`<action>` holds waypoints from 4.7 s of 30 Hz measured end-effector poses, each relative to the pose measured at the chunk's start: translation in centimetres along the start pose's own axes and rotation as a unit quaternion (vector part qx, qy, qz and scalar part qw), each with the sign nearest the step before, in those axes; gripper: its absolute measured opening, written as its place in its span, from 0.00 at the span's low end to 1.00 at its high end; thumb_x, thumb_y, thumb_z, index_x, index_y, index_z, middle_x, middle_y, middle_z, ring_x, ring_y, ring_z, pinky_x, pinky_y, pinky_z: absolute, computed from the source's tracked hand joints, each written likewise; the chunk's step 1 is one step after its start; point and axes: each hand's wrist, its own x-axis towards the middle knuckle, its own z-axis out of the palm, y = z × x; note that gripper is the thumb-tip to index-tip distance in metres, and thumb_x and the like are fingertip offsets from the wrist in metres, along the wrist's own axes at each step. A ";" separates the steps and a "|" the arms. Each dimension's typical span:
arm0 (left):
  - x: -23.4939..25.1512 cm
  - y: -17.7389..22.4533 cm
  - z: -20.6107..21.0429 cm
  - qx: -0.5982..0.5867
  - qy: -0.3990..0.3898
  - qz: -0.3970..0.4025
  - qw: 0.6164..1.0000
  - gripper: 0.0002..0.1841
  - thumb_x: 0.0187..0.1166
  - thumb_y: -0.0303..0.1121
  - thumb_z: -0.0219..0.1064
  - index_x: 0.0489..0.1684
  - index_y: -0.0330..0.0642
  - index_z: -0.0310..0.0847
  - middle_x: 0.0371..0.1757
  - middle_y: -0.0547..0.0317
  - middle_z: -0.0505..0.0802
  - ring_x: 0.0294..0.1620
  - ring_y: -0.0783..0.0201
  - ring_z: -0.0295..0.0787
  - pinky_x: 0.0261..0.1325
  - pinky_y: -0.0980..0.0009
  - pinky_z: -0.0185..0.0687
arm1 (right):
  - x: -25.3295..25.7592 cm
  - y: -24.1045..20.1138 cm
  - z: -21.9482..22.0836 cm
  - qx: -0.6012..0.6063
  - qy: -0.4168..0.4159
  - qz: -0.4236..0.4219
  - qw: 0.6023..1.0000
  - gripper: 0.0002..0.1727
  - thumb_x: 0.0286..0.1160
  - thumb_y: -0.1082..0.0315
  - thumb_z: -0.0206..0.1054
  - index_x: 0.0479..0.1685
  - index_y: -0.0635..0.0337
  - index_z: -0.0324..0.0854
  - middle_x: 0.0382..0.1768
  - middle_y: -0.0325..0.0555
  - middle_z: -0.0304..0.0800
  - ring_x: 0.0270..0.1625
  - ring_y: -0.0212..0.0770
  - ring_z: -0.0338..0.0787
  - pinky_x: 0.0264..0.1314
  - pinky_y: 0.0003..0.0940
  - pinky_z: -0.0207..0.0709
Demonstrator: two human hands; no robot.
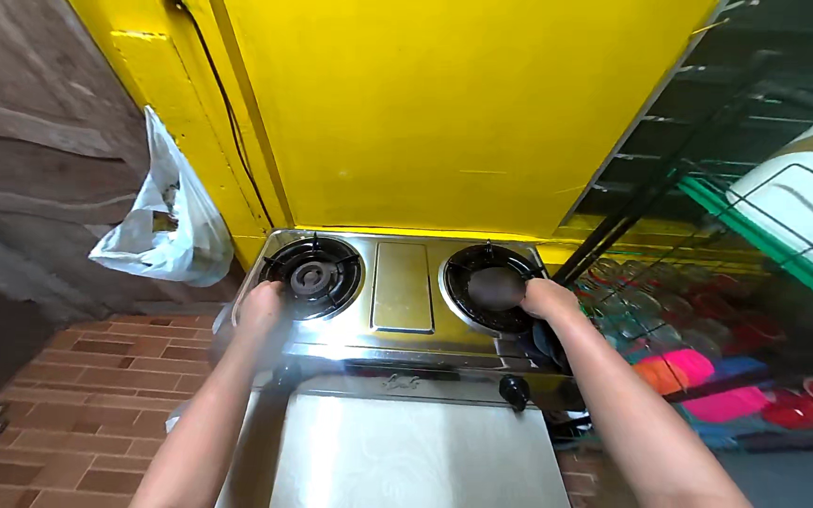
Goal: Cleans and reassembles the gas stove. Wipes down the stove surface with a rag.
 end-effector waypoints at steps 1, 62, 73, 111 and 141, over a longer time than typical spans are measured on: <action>-0.1 0.0 0.2 -0.002 0.002 0.005 1.000 0.17 0.89 0.28 0.53 0.67 0.33 0.83 0.71 0.33 0.85 0.75 0.36 0.80 0.77 0.38 0.71 | -0.1 -0.2 -0.2 -0.004 0.001 0.010 1.000 0.26 0.81 0.50 0.68 0.58 0.68 0.84 0.65 0.67 0.86 0.71 0.66 0.85 0.66 0.69 0.76; -35.7 -2.9 4.9 -0.418 0.147 0.248 0.861 0.14 0.82 0.33 0.60 0.43 0.29 0.87 0.40 0.53 0.92 0.40 0.78 0.87 0.49 0.80 0.83 | -29.9 -6.2 12.9 0.534 0.035 -0.518 0.667 0.08 0.74 0.72 0.64 0.39 0.62 0.90 0.38 0.29 0.94 0.42 0.15 0.88 0.50 0.15 0.83; -27.7 1.9 2.9 -0.405 0.063 0.170 0.896 0.29 0.82 0.33 0.63 0.82 0.28 0.67 0.81 0.32 0.74 0.79 0.45 0.76 0.77 0.55 0.75 | -19.2 -11.9 1.0 0.295 0.242 -0.421 0.823 0.17 0.83 0.65 0.68 0.65 0.61 0.87 0.61 0.60 0.89 0.63 0.58 0.87 0.65 0.62 0.77; -21.5 -2.2 7.7 -0.360 0.009 0.167 0.918 0.36 0.86 0.43 0.56 0.88 0.26 0.57 0.89 0.30 0.65 0.91 0.41 0.59 0.90 0.49 0.56 | -11.6 -20.7 13.6 0.095 0.113 -0.626 0.766 0.22 0.75 0.77 0.65 0.69 0.65 0.86 0.77 0.64 0.81 0.82 0.70 0.75 0.84 0.67 0.64; -30.6 -17.0 4.4 -0.344 0.032 0.137 0.928 0.21 0.77 0.28 0.61 0.64 0.19 0.80 0.60 0.29 0.89 0.58 0.46 0.91 0.67 0.54 0.84 | -11.8 -11.7 15.9 0.134 0.226 -0.252 0.931 0.44 0.72 0.32 0.65 0.85 0.49 0.73 0.90 0.65 0.60 0.92 0.71 0.54 0.90 0.72 0.41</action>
